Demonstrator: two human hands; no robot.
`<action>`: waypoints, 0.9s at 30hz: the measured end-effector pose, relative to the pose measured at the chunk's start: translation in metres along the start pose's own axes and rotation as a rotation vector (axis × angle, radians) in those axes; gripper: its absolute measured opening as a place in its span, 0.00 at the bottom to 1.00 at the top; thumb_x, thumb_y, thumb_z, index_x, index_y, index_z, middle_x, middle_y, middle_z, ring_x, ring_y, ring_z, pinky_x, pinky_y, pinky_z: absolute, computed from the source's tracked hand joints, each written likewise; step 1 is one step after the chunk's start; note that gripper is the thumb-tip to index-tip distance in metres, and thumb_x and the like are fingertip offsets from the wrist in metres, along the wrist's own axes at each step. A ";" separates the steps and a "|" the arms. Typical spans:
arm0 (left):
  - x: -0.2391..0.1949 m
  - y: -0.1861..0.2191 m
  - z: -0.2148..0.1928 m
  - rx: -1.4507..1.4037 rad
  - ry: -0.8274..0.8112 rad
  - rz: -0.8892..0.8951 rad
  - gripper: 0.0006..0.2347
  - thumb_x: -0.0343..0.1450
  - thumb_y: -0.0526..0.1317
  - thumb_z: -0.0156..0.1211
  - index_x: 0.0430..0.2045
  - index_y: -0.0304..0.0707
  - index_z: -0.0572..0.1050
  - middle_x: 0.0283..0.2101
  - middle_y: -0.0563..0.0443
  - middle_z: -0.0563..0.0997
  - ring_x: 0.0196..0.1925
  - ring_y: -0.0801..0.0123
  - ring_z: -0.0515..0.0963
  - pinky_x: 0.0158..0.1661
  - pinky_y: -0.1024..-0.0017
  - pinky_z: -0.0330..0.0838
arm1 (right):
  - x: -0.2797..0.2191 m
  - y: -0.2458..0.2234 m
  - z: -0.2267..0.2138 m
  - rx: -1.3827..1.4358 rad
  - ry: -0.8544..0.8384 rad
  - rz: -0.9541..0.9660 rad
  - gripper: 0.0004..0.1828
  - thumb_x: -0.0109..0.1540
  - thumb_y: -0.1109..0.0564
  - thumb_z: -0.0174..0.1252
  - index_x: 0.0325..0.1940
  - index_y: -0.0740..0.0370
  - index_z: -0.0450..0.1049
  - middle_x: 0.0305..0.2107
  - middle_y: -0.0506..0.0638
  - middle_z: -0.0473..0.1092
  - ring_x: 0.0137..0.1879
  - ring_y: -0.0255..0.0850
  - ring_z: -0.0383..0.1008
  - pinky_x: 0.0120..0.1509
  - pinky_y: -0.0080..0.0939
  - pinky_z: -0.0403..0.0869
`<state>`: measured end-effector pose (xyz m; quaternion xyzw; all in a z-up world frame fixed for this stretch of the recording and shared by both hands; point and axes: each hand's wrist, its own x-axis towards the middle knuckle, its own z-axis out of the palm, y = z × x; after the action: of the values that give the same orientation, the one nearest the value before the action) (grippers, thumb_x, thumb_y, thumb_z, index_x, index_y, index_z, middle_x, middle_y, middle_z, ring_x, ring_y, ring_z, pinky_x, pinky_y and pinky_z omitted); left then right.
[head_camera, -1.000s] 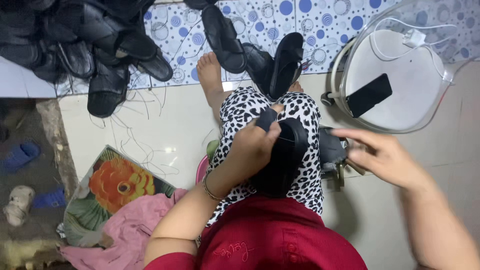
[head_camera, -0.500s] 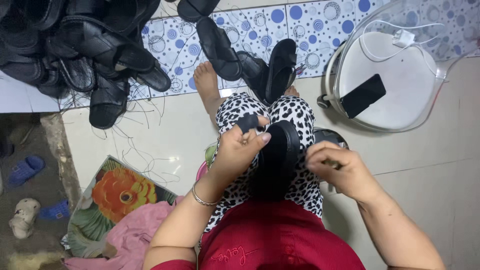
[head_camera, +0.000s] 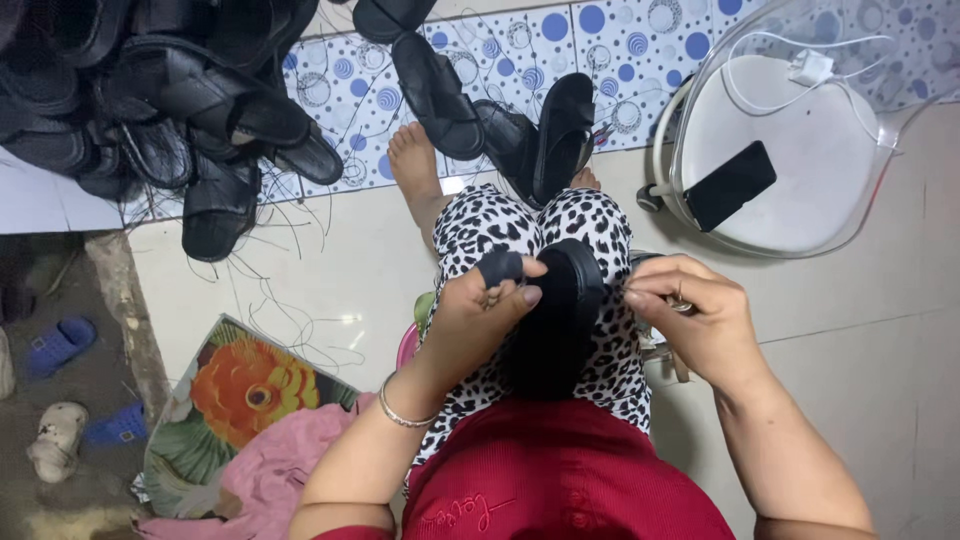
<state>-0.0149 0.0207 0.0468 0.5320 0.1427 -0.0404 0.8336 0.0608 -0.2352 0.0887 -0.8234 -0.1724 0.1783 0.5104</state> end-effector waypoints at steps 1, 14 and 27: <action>-0.001 0.004 -0.001 0.022 0.012 0.005 0.10 0.69 0.31 0.67 0.44 0.28 0.80 0.14 0.61 0.68 0.17 0.87 0.67 0.21 0.88 0.60 | 0.003 -0.006 0.000 -0.003 0.044 -0.006 0.03 0.56 0.62 0.71 0.33 0.58 0.85 0.36 0.49 0.80 0.37 0.35 0.76 0.48 0.35 0.72; -0.007 0.021 0.019 -0.140 -0.096 -0.059 0.11 0.72 0.27 0.62 0.47 0.26 0.79 0.17 0.54 0.75 0.21 0.82 0.74 0.25 0.87 0.67 | 0.003 0.019 0.037 0.572 -0.239 0.124 0.13 0.62 0.72 0.51 0.46 0.76 0.79 0.23 0.61 0.75 0.13 0.30 0.64 0.15 0.28 0.61; -0.005 0.016 -0.042 0.791 -0.387 -0.372 0.15 0.74 0.51 0.56 0.22 0.41 0.74 0.26 0.60 0.75 0.29 0.75 0.71 0.33 0.72 0.66 | 0.004 0.198 -0.172 -0.655 0.674 -0.053 0.05 0.75 0.72 0.58 0.53 0.70 0.77 0.40 0.56 0.74 0.44 0.45 0.72 0.51 0.44 0.70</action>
<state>-0.0247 0.0645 0.0458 0.7566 0.0515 -0.3384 0.5572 0.1649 -0.4506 -0.0188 -0.9484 -0.0650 -0.1759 0.2557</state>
